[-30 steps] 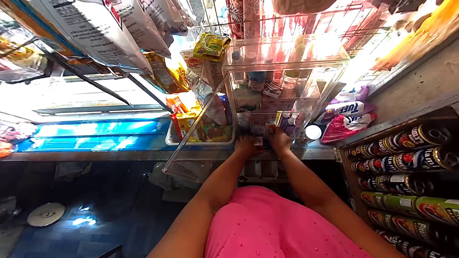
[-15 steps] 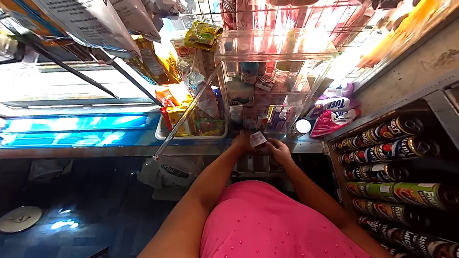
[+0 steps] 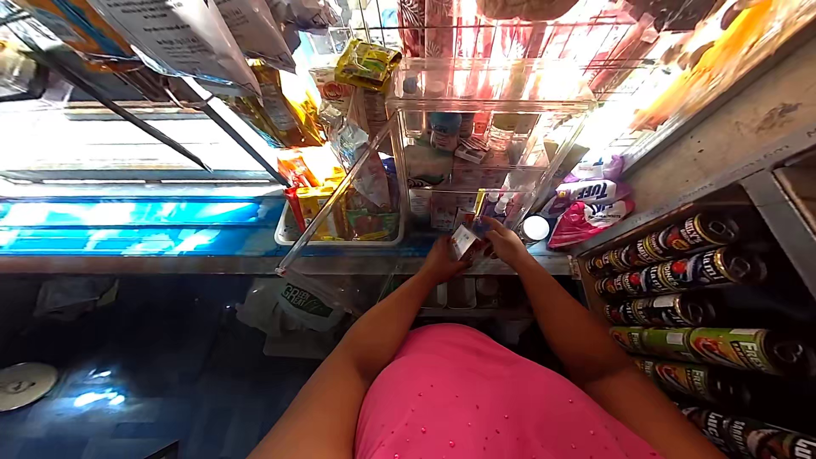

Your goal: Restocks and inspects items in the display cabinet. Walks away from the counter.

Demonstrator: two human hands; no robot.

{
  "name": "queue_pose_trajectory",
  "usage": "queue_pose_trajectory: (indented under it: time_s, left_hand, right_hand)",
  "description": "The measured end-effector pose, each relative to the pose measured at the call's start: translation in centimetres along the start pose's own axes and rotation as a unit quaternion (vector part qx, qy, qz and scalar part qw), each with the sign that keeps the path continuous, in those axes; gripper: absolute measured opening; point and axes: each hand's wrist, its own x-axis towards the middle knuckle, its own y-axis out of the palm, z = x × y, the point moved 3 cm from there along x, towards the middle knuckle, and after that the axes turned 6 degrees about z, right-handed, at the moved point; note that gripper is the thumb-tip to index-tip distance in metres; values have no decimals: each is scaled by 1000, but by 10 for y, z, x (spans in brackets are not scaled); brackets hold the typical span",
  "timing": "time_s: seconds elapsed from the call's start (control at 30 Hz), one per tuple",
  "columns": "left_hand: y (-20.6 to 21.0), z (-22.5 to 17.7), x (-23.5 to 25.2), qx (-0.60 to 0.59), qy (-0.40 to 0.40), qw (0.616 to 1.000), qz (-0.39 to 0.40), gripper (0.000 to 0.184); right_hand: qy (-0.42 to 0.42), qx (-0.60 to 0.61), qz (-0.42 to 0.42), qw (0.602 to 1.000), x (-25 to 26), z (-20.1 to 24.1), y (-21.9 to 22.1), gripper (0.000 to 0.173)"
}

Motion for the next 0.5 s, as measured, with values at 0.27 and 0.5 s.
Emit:
queue_pose_trajectory:
  time_s: [0.27, 0.5]
  left_hand:
    - [-11, 27, -25, 14, -21, 1000, 16, 86]
    - [-21, 37, -33, -6, -35, 999, 12, 82]
  right_hand:
    - [153, -359, 18, 921, 23, 42, 21, 92]
    - [159, -413, 25, 896, 27, 31, 13, 94]
